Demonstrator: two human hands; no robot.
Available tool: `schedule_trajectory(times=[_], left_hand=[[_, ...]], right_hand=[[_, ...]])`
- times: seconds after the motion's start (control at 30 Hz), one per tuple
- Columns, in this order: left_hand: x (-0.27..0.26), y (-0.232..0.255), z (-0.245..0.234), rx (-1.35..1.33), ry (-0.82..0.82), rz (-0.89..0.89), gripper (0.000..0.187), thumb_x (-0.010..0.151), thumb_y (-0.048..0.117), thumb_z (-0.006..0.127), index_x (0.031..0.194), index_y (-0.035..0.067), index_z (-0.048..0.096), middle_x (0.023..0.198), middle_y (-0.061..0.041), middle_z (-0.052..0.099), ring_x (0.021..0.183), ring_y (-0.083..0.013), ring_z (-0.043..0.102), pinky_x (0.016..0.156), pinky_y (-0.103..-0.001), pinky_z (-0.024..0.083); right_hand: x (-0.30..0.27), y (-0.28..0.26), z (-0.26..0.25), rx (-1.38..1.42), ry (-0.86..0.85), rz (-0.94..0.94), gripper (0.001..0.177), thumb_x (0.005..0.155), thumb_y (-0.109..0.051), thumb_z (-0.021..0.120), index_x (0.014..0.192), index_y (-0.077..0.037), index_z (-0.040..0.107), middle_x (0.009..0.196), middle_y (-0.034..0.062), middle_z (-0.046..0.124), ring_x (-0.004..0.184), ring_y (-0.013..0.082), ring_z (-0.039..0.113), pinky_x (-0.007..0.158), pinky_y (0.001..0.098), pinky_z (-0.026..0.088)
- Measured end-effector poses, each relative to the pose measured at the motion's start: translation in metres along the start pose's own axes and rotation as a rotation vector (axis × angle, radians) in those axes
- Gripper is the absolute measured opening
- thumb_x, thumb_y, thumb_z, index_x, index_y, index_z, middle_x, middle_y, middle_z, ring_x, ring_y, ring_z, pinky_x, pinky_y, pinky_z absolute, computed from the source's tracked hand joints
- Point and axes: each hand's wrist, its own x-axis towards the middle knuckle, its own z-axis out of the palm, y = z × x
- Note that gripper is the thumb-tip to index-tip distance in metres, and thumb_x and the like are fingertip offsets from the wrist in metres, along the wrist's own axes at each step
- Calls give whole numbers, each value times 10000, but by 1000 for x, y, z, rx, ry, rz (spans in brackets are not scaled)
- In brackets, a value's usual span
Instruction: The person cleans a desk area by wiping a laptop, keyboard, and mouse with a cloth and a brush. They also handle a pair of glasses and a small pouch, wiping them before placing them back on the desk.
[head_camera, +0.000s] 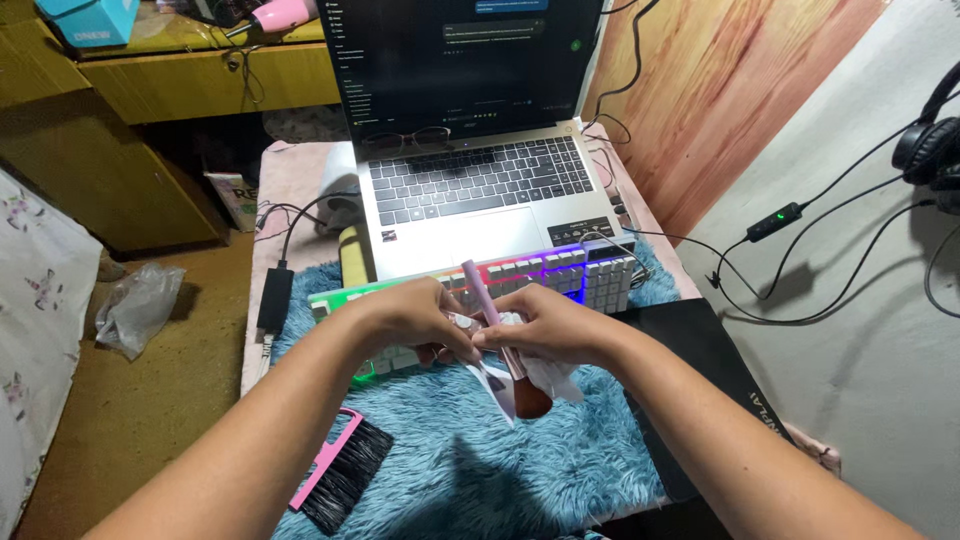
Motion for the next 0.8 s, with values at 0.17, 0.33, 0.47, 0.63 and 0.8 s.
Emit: schedule_trajectory(times=[0.17,0.33,0.47,0.63,0.8], left_hand=[[0,-7,4,-177,-24,67,260,715,141,873,898,-18,776,705,-89,744,578,-133,686,514,-282,562],[-8,-18,-4,-323,130,227,131,792,108,802,887,35,750,772,-88,751,645,-136,690,540,-273,504],[0,-16,-1,-307,301,295,170,805,100,771,973,113,751,865,-49,781,758,-129,703,634,-269,518],[12,0,19,-74,461,578,198,821,112,712,998,105,802,964,-58,801,894,-169,752,816,-330,577],[-5,16,66,121,1056,454,115,907,180,708,948,73,713,978,-149,646,973,-296,642,851,-418,513]], right_hand=[[-4,23,-8,63,103,83,423,852,-400,754,1101,-63,809,834,85,743,685,136,666,664,294,540],[-32,44,-10,927,287,171,435,869,-367,700,1176,-60,727,1017,108,786,772,153,728,683,313,607],[-47,48,-7,1573,45,5,400,876,-321,719,1235,-146,687,948,95,707,830,182,754,695,317,655],[-33,44,0,1574,109,-20,375,968,-302,728,1252,-62,676,985,82,720,777,170,713,667,307,632],[-15,50,3,1594,538,6,359,958,-419,630,1206,-167,695,952,-19,702,846,140,701,791,364,625]])
